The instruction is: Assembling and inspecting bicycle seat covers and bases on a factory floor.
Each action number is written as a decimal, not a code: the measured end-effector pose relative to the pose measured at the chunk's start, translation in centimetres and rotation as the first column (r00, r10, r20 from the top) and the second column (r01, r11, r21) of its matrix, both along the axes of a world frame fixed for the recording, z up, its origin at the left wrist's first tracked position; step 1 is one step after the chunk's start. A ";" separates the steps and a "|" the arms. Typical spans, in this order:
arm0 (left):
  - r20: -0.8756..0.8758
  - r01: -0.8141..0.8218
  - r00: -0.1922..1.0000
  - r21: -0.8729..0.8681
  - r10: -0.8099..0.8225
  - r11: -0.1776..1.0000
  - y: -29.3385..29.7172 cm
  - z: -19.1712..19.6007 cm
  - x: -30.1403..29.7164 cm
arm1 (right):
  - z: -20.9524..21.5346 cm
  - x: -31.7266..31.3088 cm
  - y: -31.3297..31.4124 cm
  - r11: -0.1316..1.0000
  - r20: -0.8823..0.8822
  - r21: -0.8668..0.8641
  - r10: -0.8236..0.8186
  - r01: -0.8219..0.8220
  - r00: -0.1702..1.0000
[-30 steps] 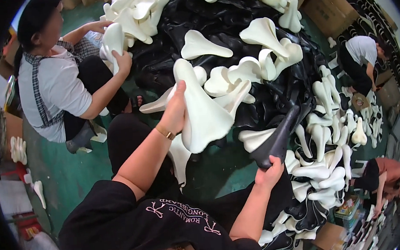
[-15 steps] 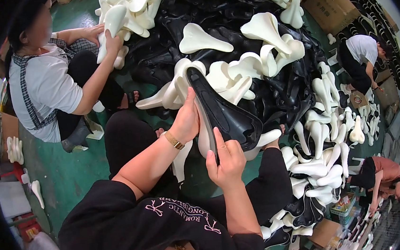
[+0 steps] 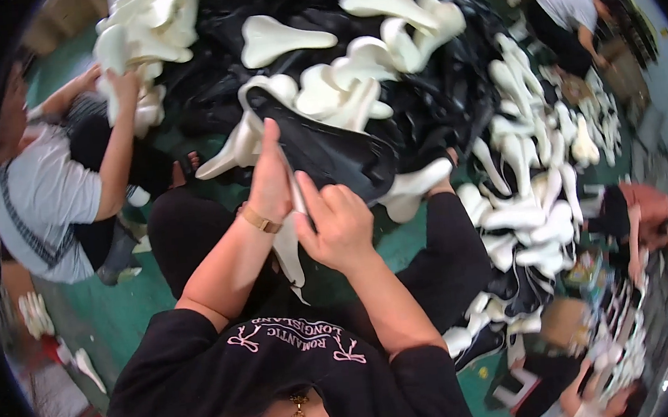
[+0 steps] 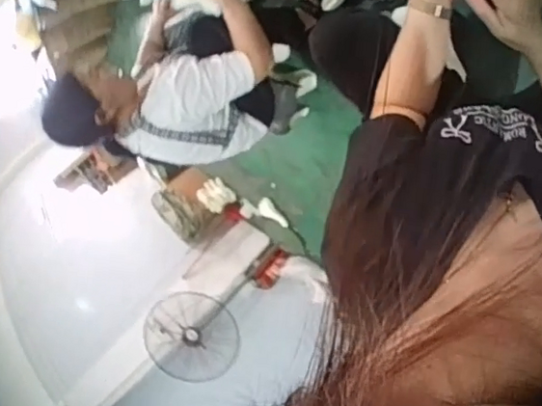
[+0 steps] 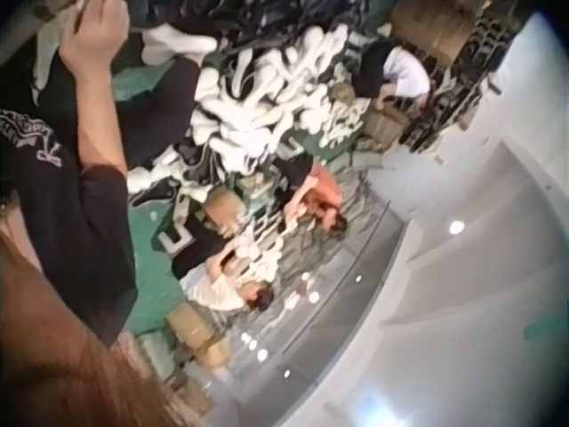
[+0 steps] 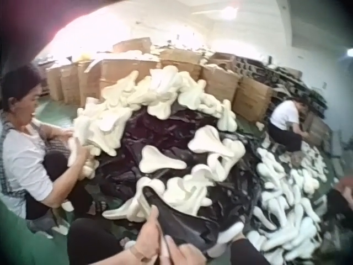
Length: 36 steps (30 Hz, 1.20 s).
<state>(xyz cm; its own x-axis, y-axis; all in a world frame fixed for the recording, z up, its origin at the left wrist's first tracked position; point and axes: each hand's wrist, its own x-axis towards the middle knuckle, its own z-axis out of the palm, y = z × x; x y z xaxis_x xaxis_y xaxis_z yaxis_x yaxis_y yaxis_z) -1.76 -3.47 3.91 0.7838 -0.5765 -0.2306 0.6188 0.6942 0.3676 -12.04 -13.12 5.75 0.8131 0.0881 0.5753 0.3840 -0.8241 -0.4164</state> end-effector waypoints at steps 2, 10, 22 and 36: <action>0.077 -0.045 0.996 0.086 0.039 0.995 0.1 -0.4 -0.1 | -0.2 0.2 0.3 0.999 0.048 0.035 0.010 -0.012 0.999; 0.091 -0.053 0.995 0.117 0.043 0.992 0.0 0.1 -0.5 | -1.1 -0.5 -0.2 0.999 0.044 0.049 0.001 -0.004 0.999; 0.040 -0.107 0.994 0.230 0.101 0.967 0.1 -1.9 0.3 | -4.1 -2.0 -4.0 -0.070 -0.256 0.950 0.380 0.304 0.889; -0.306 -0.332 -0.291 0.921 -0.906 -0.204 0.0 -20.1 -7.3 | -1.5 -12.2 -31.6 -0.167 -0.184 0.979 -0.437 0.121 0.881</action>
<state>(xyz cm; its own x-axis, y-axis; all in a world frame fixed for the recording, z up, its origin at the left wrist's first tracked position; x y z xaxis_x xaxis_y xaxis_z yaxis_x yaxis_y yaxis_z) -9.09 -3.47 -16.21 0.1704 -0.6780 -0.7150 -0.7406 -0.5667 0.3610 -24.28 -44.75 4.25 0.4635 -0.8783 -0.1171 0.4289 0.3380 -0.8378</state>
